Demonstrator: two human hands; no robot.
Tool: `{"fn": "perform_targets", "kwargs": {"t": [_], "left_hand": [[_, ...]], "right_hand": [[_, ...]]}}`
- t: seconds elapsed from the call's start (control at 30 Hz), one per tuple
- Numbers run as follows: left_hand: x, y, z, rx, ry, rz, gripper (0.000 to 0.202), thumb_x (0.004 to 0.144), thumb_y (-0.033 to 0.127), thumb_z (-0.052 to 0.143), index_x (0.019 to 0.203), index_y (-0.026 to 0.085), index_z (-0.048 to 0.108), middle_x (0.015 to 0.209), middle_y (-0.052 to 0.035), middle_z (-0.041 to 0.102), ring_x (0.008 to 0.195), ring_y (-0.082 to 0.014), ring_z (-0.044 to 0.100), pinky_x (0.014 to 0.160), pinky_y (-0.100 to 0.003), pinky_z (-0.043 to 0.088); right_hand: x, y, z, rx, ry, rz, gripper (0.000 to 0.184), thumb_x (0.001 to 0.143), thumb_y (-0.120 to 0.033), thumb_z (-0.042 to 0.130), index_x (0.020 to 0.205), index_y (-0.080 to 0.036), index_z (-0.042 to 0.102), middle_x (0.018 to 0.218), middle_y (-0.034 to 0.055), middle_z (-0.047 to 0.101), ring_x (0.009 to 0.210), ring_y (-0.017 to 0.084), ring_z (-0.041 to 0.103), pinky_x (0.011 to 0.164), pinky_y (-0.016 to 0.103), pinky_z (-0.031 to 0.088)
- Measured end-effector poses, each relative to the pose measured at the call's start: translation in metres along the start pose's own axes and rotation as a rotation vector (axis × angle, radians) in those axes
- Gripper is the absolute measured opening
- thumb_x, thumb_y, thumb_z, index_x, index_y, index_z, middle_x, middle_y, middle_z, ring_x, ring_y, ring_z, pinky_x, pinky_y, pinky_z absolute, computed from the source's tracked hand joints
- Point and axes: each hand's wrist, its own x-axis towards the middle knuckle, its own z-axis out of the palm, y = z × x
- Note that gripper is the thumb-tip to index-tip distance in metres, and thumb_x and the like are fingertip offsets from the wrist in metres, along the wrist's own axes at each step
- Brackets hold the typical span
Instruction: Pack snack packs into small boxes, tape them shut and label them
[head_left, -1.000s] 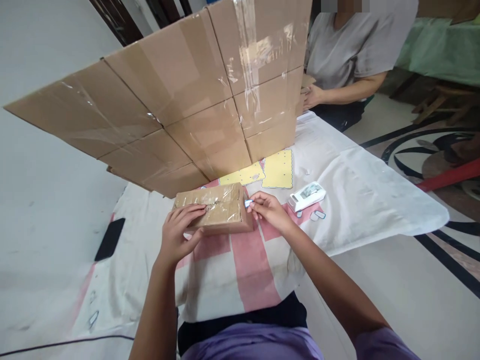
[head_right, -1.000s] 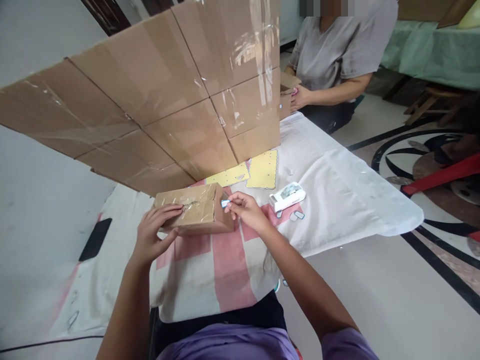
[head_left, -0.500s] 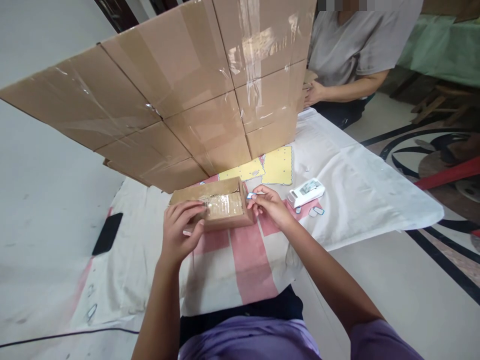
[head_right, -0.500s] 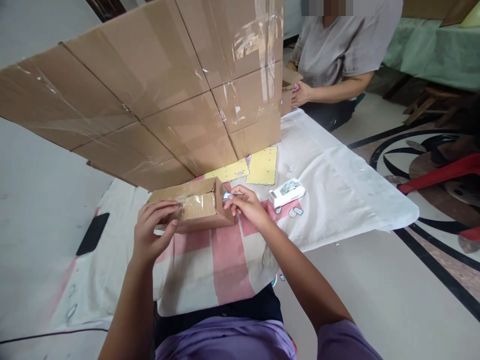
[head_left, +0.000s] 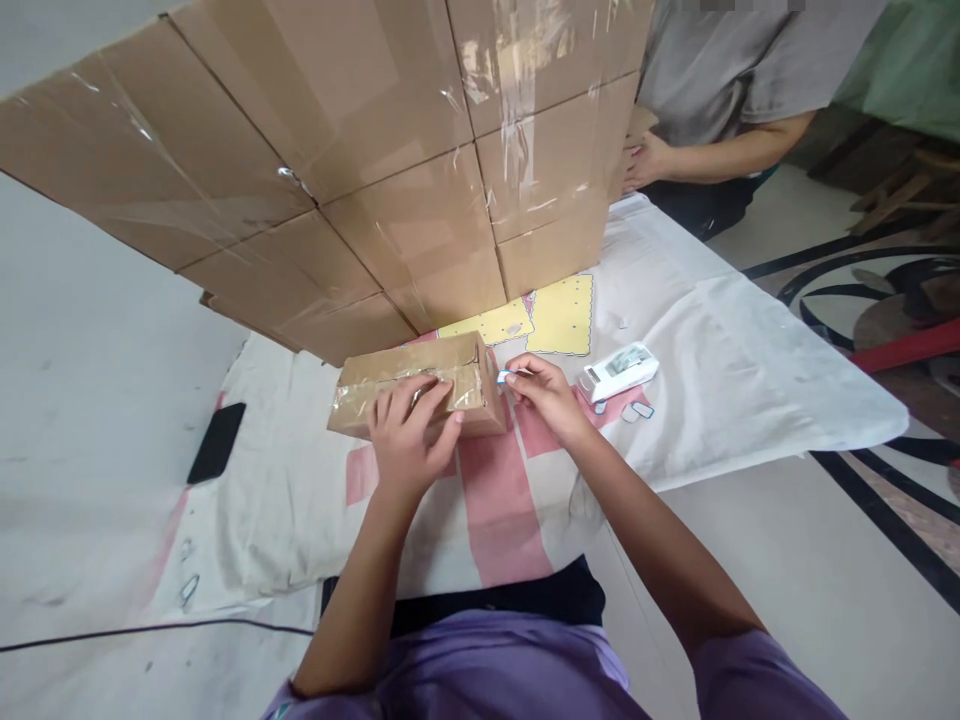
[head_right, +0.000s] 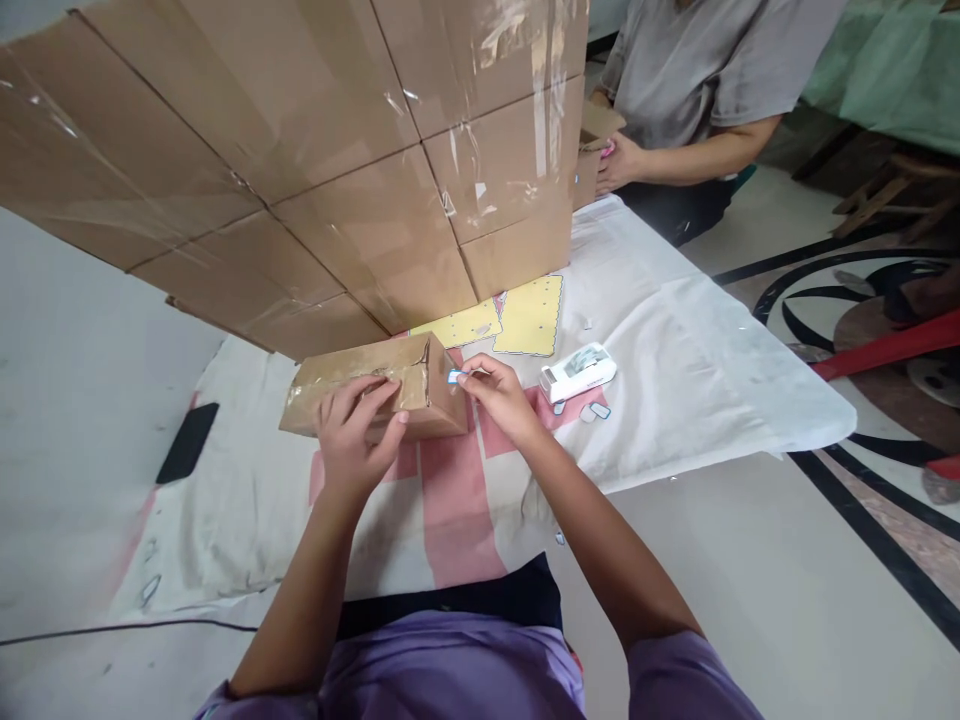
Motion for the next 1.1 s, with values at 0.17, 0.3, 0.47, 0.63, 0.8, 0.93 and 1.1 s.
{"fn": "perform_targets", "kwargs": {"t": [0.17, 0.3, 0.47, 0.63, 0.8, 0.93, 1.1], "left_hand": [[-0.001, -0.04, -0.01, -0.104, -0.141, 0.073, 0.027, 0.093, 0.044, 0.058, 0.113, 0.03, 0.072, 0.126, -0.006, 0.073, 0.115, -0.0275, 0.065, 0.1, -0.046, 0.038], [0.0, -0.058, -0.019, -0.164, -0.168, 0.105, 0.033, 0.093, 0.049, 0.054, 0.11, 0.029, 0.072, 0.123, -0.0082, 0.074, 0.117, -0.028, 0.065, 0.101, -0.049, 0.04], [-0.021, -0.047, -0.007, -0.094, -0.07, 0.08, 0.039, 0.094, 0.047, 0.051, 0.126, 0.03, 0.066, 0.137, -0.0094, 0.067, 0.138, -0.033, 0.051, 0.121, -0.061, 0.021], [-0.056, -0.011, 0.019, -0.034, 0.092, 0.014, 0.08, 0.087, 0.045, 0.067, 0.155, 0.027, 0.031, 0.164, -0.0181, 0.034, 0.158, -0.0389, 0.015, 0.122, -0.069, 0.017], [-0.061, 0.014, 0.037, -0.015, 0.136, -0.15, 0.088, 0.084, 0.046, 0.072, 0.153, 0.028, 0.019, 0.164, -0.0213, 0.025, 0.159, -0.0415, 0.006, 0.121, -0.072, 0.02], [-0.051, 0.021, 0.047, 0.036, 0.199, -0.196, 0.085, 0.084, 0.046, 0.073, 0.147, 0.029, 0.02, 0.157, -0.0218, 0.029, 0.158, -0.0421, 0.011, 0.118, -0.072, 0.025], [-0.042, 0.028, 0.056, 0.112, 0.293, -0.231, 0.08, 0.083, 0.047, 0.074, 0.141, 0.027, 0.022, 0.145, -0.0222, 0.038, 0.151, -0.0426, 0.024, 0.114, -0.073, 0.03]], "right_hand": [[-0.003, 0.002, 0.0, -0.321, -0.155, -0.175, 0.02, 0.092, -0.041, 0.07, 0.084, -0.023, 0.07, 0.107, 0.0059, 0.057, 0.094, 0.02, 0.059, 0.08, 0.034, 0.048], [-0.007, 0.006, 0.002, -0.438, -0.232, -0.26, 0.015, 0.092, -0.036, 0.071, 0.086, -0.023, 0.074, 0.147, 0.0105, 0.043, 0.131, 0.03, 0.053, 0.104, 0.047, 0.048], [-0.003, 0.015, 0.005, -0.454, -0.239, -0.312, 0.011, 0.093, -0.033, 0.069, 0.088, -0.025, 0.074, 0.162, 0.0057, 0.033, 0.157, 0.028, 0.024, 0.125, 0.051, 0.031], [-0.002, 0.02, 0.007, -0.451, -0.279, -0.319, 0.009, 0.096, -0.029, 0.065, 0.09, -0.024, 0.071, 0.153, 0.0091, 0.044, 0.154, 0.026, 0.033, 0.125, 0.049, 0.033], [-0.004, 0.018, 0.01, -0.506, -0.274, -0.33, 0.007, 0.096, -0.027, 0.063, 0.09, -0.024, 0.066, 0.142, 0.0101, 0.051, 0.143, 0.027, 0.045, 0.119, 0.048, 0.038], [-0.004, 0.018, 0.011, -0.548, -0.266, -0.329, 0.005, 0.094, -0.025, 0.062, 0.089, -0.024, 0.062, 0.136, 0.0101, 0.051, 0.136, 0.026, 0.05, 0.114, 0.044, 0.041], [-0.002, 0.022, 0.01, -0.525, -0.249, -0.318, 0.013, 0.09, -0.022, 0.063, 0.09, -0.025, 0.05, 0.13, 0.0093, 0.054, 0.123, 0.025, 0.054, 0.103, 0.041, 0.046]]}}
